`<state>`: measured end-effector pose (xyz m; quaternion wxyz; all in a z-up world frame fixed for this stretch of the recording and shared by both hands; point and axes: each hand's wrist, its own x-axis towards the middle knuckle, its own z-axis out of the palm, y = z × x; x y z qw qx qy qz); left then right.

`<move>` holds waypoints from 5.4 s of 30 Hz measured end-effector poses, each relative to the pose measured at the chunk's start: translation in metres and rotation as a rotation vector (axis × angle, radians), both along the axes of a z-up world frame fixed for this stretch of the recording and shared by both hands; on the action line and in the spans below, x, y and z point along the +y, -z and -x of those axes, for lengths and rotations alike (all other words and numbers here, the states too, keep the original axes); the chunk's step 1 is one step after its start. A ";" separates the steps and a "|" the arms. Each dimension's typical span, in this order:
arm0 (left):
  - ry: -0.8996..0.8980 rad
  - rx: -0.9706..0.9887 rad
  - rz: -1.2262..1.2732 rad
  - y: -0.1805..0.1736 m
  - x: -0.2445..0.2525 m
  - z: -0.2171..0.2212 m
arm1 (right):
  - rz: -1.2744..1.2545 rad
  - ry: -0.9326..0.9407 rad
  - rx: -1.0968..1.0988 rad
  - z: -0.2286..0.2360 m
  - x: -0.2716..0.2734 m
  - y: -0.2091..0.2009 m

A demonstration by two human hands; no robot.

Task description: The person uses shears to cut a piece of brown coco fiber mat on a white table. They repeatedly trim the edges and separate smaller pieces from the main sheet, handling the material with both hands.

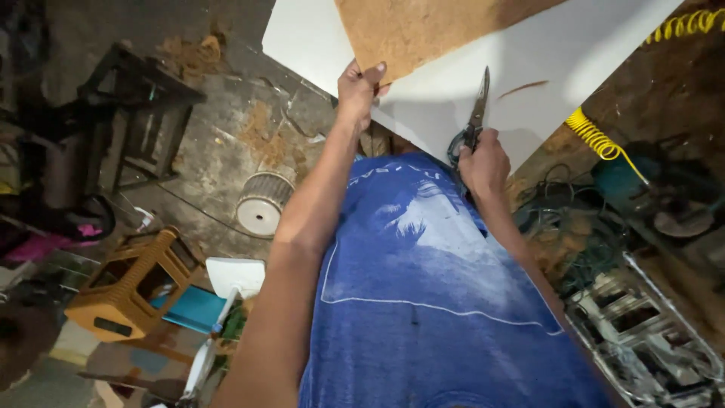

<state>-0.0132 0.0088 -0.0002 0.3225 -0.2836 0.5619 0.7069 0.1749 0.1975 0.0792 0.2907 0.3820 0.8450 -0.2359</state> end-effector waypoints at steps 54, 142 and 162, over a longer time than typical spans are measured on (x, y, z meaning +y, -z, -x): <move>-0.540 -0.213 -0.084 0.019 0.035 0.001 | 1.057 0.537 0.291 0.090 -0.049 -0.011; -0.002 0.079 -0.201 0.020 -0.020 0.018 | 0.958 0.368 0.247 0.069 -0.024 0.011; 0.001 0.093 -0.213 0.019 -0.019 0.011 | 0.915 0.290 0.160 0.086 -0.020 0.006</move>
